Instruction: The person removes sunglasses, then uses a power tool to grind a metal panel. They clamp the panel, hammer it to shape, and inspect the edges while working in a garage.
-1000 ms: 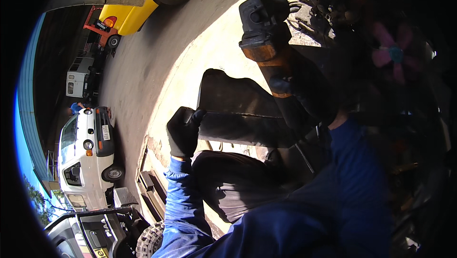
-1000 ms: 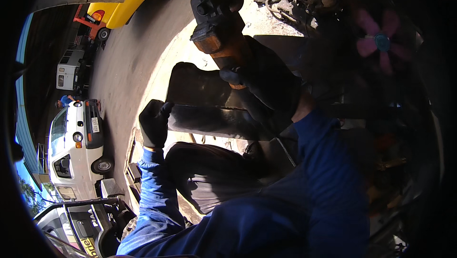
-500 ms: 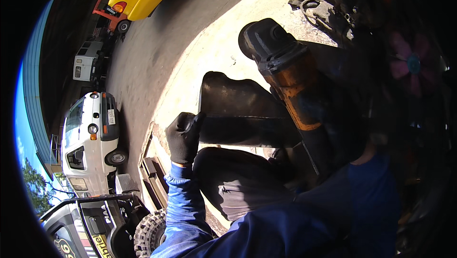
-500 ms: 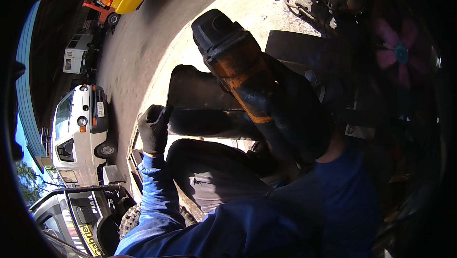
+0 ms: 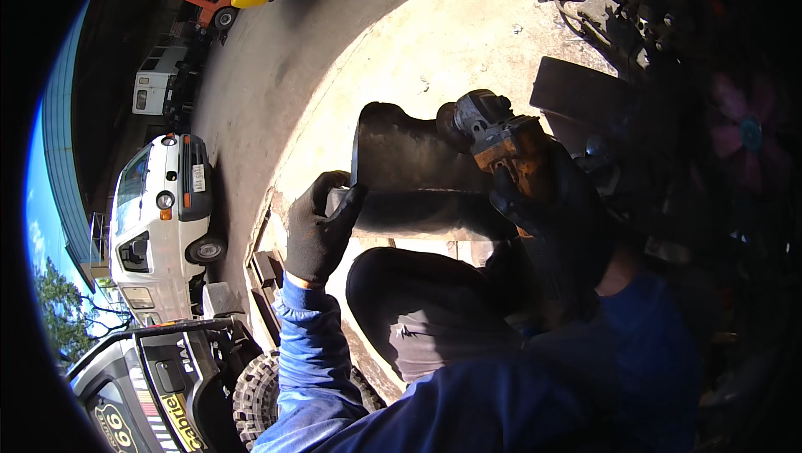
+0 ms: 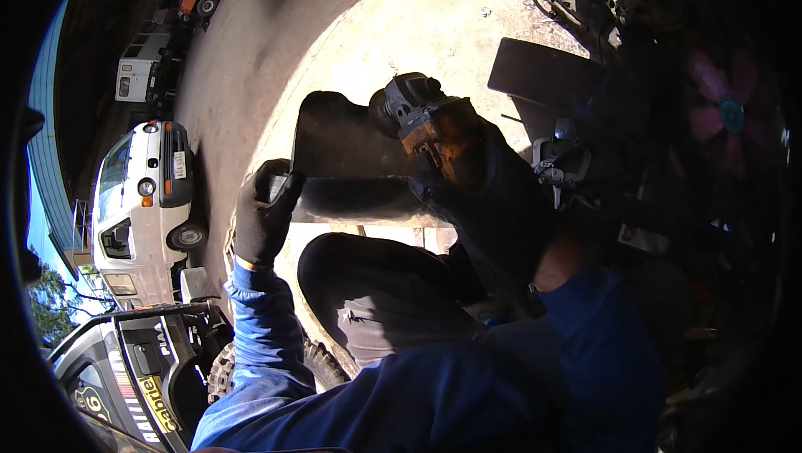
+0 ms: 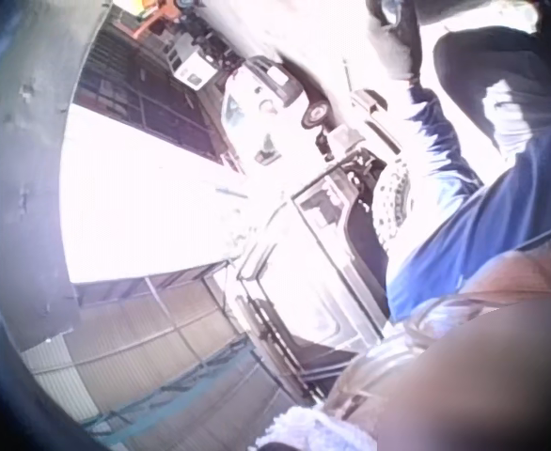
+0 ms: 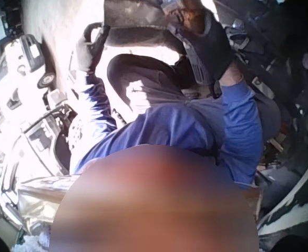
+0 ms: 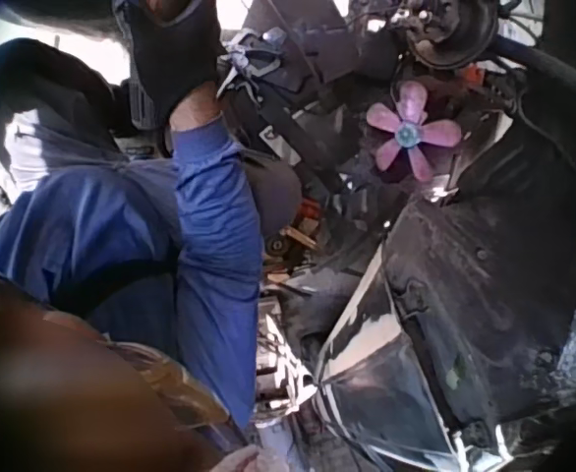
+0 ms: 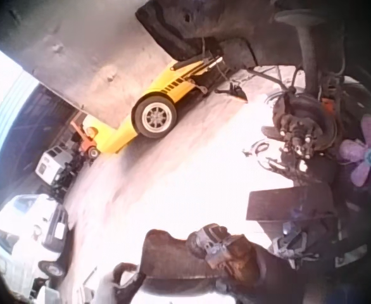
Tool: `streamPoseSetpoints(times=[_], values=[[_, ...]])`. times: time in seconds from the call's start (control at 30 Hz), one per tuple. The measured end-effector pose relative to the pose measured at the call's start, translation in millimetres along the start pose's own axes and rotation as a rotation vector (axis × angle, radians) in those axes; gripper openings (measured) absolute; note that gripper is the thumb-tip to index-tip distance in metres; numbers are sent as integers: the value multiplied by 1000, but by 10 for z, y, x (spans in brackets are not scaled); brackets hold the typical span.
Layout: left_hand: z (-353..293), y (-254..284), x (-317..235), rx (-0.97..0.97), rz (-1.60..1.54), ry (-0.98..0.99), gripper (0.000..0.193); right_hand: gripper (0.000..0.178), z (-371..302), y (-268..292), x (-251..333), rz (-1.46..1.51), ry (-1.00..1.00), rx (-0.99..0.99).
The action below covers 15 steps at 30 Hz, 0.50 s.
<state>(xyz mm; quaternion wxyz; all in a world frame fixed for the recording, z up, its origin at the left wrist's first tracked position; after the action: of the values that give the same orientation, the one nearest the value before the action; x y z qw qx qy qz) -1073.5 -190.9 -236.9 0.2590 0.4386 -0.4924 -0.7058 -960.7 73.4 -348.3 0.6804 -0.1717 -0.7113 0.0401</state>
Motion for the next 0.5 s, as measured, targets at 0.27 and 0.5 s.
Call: streamPoseSetpoints(times=[0.27, 0.5], values=[[-96, -11, 25, 131, -137, 213, 37, 72, 126, -151, -6, -145, 110, 112], [-207, 24, -67, 139, -98, 179, 28, 72, 160, -336, 36, -296, 42, 114]])
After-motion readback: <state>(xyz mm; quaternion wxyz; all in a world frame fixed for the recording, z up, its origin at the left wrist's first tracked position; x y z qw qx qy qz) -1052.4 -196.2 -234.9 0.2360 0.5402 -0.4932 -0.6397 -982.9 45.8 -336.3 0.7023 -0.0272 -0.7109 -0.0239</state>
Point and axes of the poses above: each hand's wrist, its own z-axis towards the middle knuckle, its own y-axis out of the back of the hand, x = y × z, the point moved 4 cm from there along z, towards the middle knuckle, and after that the axes turned 1 degree about -y, right-handed, at the moved point
